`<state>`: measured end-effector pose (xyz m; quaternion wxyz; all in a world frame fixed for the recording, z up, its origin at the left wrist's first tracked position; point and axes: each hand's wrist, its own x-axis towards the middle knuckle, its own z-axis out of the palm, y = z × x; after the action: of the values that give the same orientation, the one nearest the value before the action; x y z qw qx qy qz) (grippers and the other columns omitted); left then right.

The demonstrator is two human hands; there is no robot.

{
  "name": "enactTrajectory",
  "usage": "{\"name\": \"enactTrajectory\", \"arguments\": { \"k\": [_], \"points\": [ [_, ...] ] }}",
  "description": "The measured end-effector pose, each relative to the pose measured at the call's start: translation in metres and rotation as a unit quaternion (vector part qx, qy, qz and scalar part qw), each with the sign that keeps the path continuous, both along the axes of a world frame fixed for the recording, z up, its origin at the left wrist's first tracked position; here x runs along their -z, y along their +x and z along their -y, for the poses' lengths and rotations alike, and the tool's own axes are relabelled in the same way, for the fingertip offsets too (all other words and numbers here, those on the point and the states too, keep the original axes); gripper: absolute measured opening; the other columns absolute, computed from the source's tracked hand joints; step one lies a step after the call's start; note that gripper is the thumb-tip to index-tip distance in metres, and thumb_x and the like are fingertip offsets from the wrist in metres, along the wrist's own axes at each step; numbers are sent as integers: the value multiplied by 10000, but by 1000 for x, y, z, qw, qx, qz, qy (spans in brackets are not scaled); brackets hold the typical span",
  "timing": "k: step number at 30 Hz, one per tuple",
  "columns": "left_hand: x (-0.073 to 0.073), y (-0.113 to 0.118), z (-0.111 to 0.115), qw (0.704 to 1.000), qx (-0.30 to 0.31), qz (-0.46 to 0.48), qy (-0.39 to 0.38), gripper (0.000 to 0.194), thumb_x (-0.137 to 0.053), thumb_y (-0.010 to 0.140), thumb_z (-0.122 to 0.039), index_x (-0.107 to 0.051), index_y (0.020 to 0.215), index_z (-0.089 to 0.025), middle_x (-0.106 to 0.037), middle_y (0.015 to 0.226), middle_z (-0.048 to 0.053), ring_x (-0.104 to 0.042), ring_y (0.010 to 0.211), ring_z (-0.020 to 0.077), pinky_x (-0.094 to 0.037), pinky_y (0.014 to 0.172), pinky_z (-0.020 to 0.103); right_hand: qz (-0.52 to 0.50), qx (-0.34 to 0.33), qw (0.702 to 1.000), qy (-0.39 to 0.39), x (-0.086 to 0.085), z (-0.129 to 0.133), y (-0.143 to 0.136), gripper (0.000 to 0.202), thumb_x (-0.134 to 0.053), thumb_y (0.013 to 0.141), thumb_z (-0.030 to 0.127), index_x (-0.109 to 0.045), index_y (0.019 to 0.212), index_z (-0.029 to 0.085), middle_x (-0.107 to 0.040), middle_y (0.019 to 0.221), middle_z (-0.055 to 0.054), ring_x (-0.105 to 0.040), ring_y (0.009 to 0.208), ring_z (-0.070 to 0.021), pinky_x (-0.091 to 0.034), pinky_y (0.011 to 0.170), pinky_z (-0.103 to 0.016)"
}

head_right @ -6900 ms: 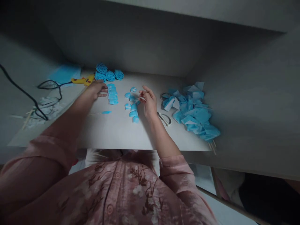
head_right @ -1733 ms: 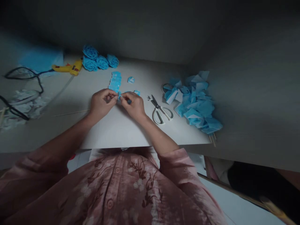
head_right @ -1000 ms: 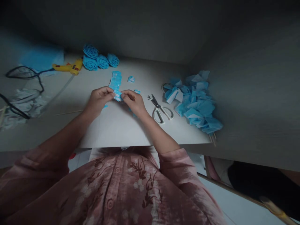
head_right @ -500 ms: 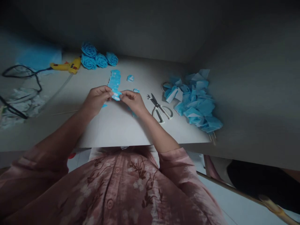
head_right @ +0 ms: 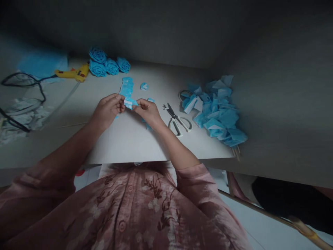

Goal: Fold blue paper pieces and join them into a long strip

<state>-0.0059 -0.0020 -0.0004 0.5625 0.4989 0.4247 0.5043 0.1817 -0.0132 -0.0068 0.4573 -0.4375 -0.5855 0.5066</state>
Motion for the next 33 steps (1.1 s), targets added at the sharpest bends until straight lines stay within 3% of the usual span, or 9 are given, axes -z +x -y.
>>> {"name": "enactTrajectory", "arguments": {
  "k": [2, 6, 12, 18, 25, 31, 33],
  "points": [
    [-2, -1, 1, 1000, 18, -23, -5, 205, -734, 863, -356, -646, 771, -195, -611, 684, 0, -538, 613, 112, -416, 578, 230, -7, 4, 1000, 0, -1, 0, -1, 572, -888, 735, 725, -653, 762, 204, -562, 715, 25, -472, 730, -134, -368, 690, -275],
    [-5, 0, 3, 995, 65, -81, 3, 164, -792, 749, -254, -640, 764, -192, -592, 651, -30, -479, 578, 97, -369, 558, 234, -22, 4, 1000, -4, -2, 0, -2, 580, -920, 688, 723, -653, 758, 213, -558, 697, 38, -475, 710, -127, -401, 688, -276],
    [-6, 0, 3, 997, 36, -72, 23, 129, -749, 760, -250, -632, 741, -199, -557, 596, -43, -456, 570, 103, -372, 579, 253, -49, -3, 999, -17, -6, 3, 0, 436, -826, 835, 640, -708, 843, 221, -708, 803, -17, -609, 781, -156, -513, 788, -306],
    [-3, 0, 3, 997, 50, -56, 19, 133, -737, 753, -246, -625, 697, -199, -562, 585, -32, -460, 563, 103, -352, 580, 261, 2, 0, 1000, -2, -3, 3, -1, 429, -844, 792, 594, -645, 739, 217, -639, 727, 18, -509, 716, -134, -419, 702, -279],
    [-3, -3, 3, 997, 78, -11, -20, 150, -740, 741, -248, -611, 676, -206, -592, 623, -4, -510, 584, 117, -395, 594, 270, -14, -38, 999, -7, -10, 6, 4, 375, -821, 832, 568, -716, 793, 211, -729, 827, -25, -614, 802, -160, -520, 830, -313],
    [-1, -1, 0, 997, 69, -21, -23, 152, -734, 771, -236, -594, 715, -216, -568, 606, -12, -492, 562, 122, -380, 564, 264, -4, -22, 1000, -6, -7, 4, 4, 412, -848, 807, 589, -675, 758, 219, -703, 774, -16, -600, 774, -151, -526, 798, -309],
    [-1, 0, -1, 999, 36, -30, -16, 126, -715, 805, -220, -591, 781, -222, -565, 611, -29, -479, 549, 117, -355, 549, 252, -1, 2, 1000, -1, -6, 3, 3, 365, -824, 815, 551, -677, 765, 220, -705, 769, -10, -606, 777, -155, -522, 796, -308]
  ]
}}
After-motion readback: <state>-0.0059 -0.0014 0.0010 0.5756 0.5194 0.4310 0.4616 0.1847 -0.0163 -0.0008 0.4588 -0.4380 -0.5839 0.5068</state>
